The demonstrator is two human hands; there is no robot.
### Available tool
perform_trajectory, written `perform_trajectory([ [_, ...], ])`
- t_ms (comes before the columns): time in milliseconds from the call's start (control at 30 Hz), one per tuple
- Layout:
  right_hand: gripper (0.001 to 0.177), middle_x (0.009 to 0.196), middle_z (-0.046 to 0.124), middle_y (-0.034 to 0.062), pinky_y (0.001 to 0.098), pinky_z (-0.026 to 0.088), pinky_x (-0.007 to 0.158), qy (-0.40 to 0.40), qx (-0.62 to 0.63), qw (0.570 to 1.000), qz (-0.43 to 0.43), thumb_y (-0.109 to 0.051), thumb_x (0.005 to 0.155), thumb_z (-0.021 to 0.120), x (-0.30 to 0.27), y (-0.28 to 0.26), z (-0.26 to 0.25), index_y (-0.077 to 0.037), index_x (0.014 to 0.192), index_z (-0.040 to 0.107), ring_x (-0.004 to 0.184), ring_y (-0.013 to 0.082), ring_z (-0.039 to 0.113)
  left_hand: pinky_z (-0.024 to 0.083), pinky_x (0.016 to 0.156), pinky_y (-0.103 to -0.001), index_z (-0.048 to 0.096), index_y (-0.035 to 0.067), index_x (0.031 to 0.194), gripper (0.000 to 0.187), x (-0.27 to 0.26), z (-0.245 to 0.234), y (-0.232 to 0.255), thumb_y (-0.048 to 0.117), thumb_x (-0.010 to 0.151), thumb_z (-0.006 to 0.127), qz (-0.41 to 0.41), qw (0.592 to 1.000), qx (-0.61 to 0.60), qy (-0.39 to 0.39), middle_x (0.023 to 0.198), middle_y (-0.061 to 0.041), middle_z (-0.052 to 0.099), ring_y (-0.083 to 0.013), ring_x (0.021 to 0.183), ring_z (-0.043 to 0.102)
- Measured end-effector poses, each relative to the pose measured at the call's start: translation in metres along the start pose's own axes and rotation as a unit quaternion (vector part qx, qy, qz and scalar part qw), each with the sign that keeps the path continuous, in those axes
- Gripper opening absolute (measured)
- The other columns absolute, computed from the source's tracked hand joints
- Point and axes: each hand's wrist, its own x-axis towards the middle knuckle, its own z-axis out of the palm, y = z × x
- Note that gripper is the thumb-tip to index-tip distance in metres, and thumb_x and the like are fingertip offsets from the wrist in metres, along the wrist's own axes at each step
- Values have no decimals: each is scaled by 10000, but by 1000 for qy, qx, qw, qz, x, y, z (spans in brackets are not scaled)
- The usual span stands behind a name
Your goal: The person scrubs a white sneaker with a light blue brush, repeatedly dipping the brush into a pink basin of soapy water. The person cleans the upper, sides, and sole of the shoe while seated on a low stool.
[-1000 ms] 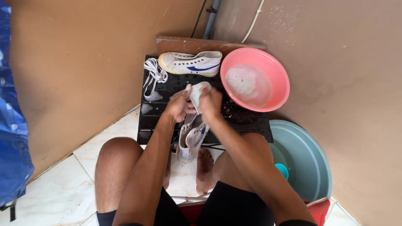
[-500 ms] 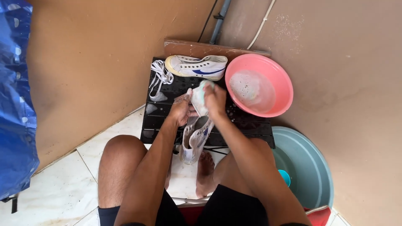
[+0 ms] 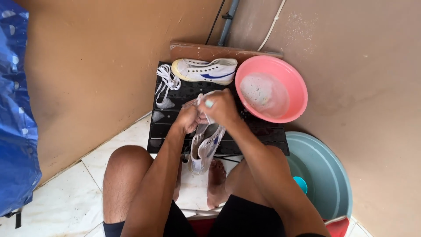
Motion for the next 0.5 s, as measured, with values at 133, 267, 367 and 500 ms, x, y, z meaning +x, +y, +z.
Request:
perform_trajectory([
  [133,93,788,807,76,467,629,832,21,24,998,-46,-345,818,1015,14,24,-29,-330,834,925,809,366,748,680,958,-837,614,68,1751,539,-85,41,63,363,1304,557,-16,1000,-16,-14,1485,-287,827,-641,1162,846],
  [267,340,620,700,64,434,579,725,95,12,994,-42,-212,924,909,26,12,-41,-191,662,694,674,325,737,716,934,-787,618,60,1747,565,-78,46,56,387,1287,647,-12,998,13,-60,1467,-244,847,-589,1124,875],
  [367,278,640,727,88,441,574,742,74,47,995,-54,-184,917,922,23,-3,-51,-177,695,755,673,338,744,710,947,-790,587,55,1767,538,-70,43,53,330,1305,561,-13,997,17,-70,1470,-241,844,-588,1148,873],
  [500,477,553,631,39,428,548,707,80,10,996,-39,-157,981,867,32,32,-61,-168,598,583,621,318,658,720,976,-785,655,73,1717,578,-75,43,56,428,1265,707,-1,996,9,-85,1480,-229,844,-561,1169,878],
])
